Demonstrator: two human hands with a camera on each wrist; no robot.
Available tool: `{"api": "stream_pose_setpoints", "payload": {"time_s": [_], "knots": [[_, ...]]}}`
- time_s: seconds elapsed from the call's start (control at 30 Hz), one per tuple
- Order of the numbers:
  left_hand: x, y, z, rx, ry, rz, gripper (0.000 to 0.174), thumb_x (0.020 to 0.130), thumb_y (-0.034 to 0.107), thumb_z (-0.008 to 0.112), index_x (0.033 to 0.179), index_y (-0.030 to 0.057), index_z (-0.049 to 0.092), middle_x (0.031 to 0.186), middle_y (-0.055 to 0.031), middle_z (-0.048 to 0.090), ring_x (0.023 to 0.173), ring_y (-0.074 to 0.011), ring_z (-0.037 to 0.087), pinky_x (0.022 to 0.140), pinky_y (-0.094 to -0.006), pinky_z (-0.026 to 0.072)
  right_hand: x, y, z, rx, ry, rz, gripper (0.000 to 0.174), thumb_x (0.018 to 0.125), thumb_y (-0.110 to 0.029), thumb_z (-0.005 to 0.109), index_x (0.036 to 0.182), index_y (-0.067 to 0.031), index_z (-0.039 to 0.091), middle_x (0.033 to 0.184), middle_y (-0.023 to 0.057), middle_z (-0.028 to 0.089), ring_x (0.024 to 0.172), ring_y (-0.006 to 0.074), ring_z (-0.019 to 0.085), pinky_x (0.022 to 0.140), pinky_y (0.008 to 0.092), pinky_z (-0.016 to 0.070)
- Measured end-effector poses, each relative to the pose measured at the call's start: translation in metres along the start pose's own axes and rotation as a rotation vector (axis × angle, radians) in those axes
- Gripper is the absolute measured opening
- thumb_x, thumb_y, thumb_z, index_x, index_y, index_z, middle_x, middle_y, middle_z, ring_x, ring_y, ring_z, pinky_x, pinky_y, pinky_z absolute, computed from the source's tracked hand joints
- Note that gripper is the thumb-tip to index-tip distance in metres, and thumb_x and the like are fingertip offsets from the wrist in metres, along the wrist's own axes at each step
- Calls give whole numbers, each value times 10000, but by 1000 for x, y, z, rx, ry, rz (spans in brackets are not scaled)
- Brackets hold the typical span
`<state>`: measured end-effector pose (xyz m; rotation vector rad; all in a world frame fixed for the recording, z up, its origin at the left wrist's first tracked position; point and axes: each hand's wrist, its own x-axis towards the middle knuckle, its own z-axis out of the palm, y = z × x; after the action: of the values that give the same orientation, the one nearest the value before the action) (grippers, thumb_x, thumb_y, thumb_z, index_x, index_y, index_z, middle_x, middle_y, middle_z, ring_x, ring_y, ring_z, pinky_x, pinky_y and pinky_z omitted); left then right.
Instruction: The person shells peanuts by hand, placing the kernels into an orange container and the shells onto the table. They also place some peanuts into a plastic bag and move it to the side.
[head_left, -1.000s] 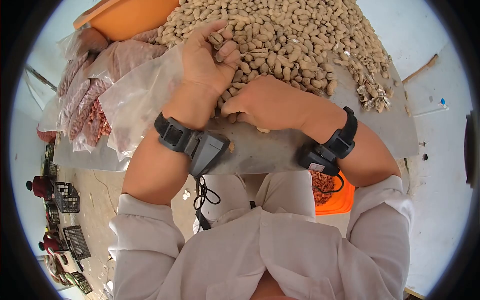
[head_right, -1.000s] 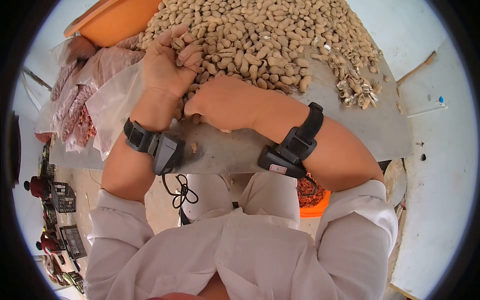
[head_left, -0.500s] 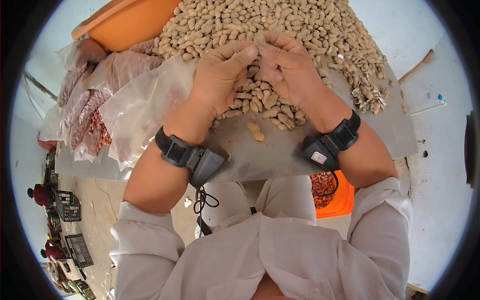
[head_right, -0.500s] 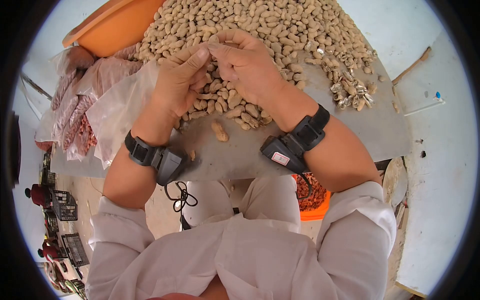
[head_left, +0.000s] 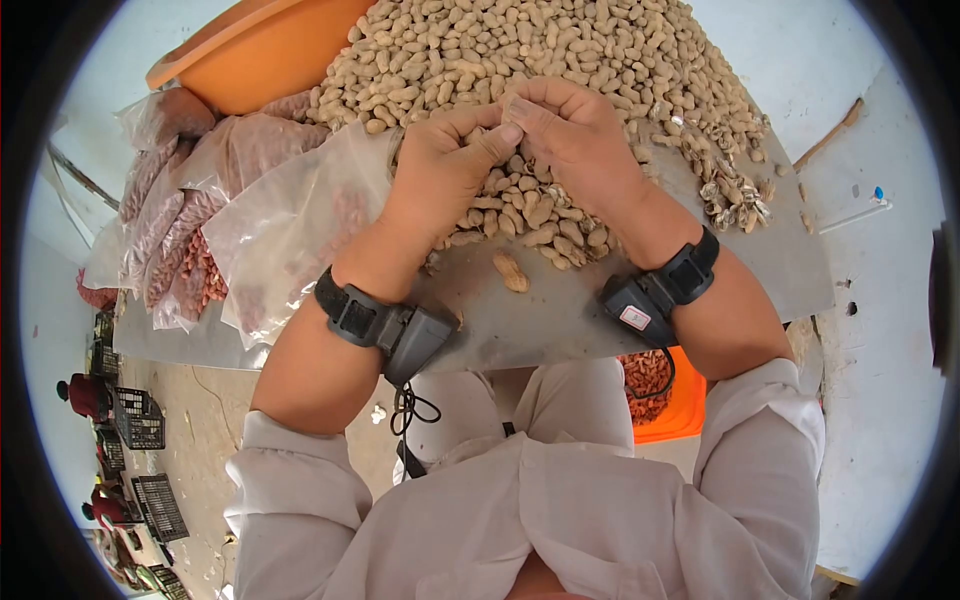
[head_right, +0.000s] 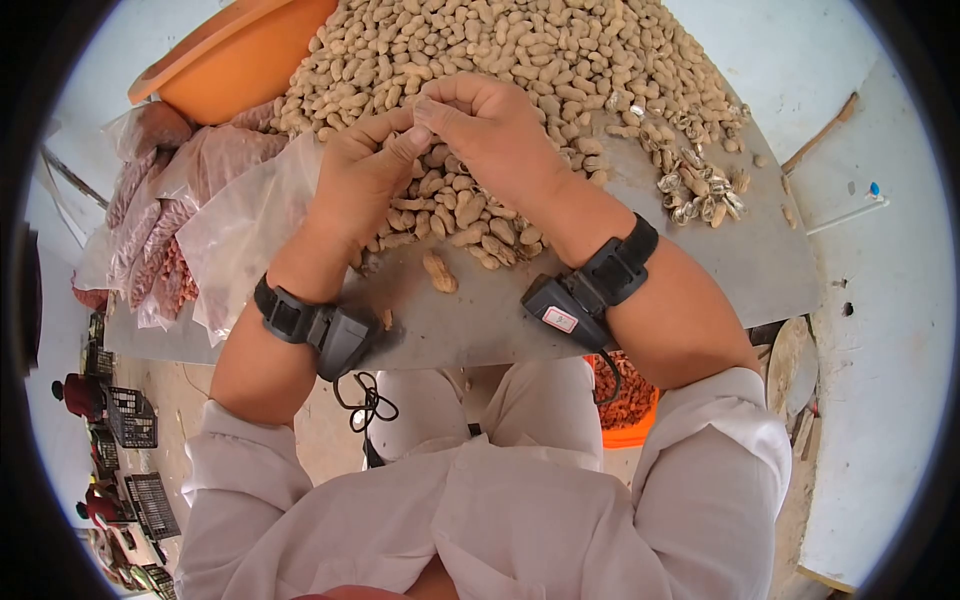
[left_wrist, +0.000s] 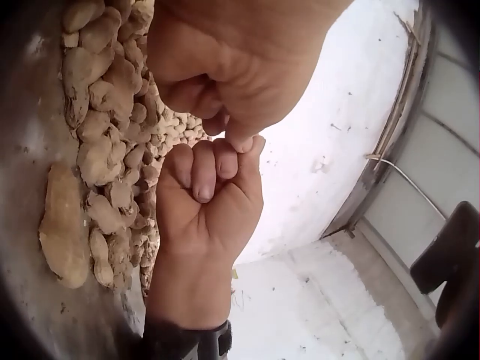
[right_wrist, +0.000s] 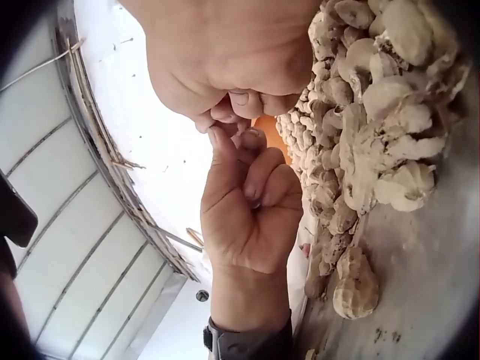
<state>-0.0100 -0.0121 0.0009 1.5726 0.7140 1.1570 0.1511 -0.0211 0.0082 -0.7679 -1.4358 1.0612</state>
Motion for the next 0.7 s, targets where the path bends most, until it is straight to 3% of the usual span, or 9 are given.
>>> {"api": "stream_pose_setpoints", "payload": {"time_s": [0.17,0.27,0.47,0.7], "knots": [[-2,-4,1,71,36,-8,286,843,195,646,1024,-27,642,672,47,533,578,-11,421,480,-172,332,-3,-2,3,-93,34,-67,231,845,-173,595,932,38,625,827,27,626,739,70,550,650,218,458],[0,-4,3,12,58,17,273,851,191,634,1021,-24,643,693,28,557,573,-13,436,473,-173,338,-3,3,5,-95,88,-76,222,853,-175,593,927,34,616,793,24,617,704,63,533,622,211,449],[-4,-1,14,-308,65,-11,222,878,151,585,1004,-25,634,721,8,577,551,-21,436,469,-167,336,-8,7,15,242,96,-86,205,878,-174,580,948,19,573,743,4,567,637,44,489,543,193,409],[-3,-3,21,-477,120,-32,184,896,136,556,961,-20,630,704,21,548,511,-31,403,447,-176,320,-11,7,25,378,161,-38,158,894,-146,547,944,3,550,691,-14,514,593,36,442,503,179,361]]}}
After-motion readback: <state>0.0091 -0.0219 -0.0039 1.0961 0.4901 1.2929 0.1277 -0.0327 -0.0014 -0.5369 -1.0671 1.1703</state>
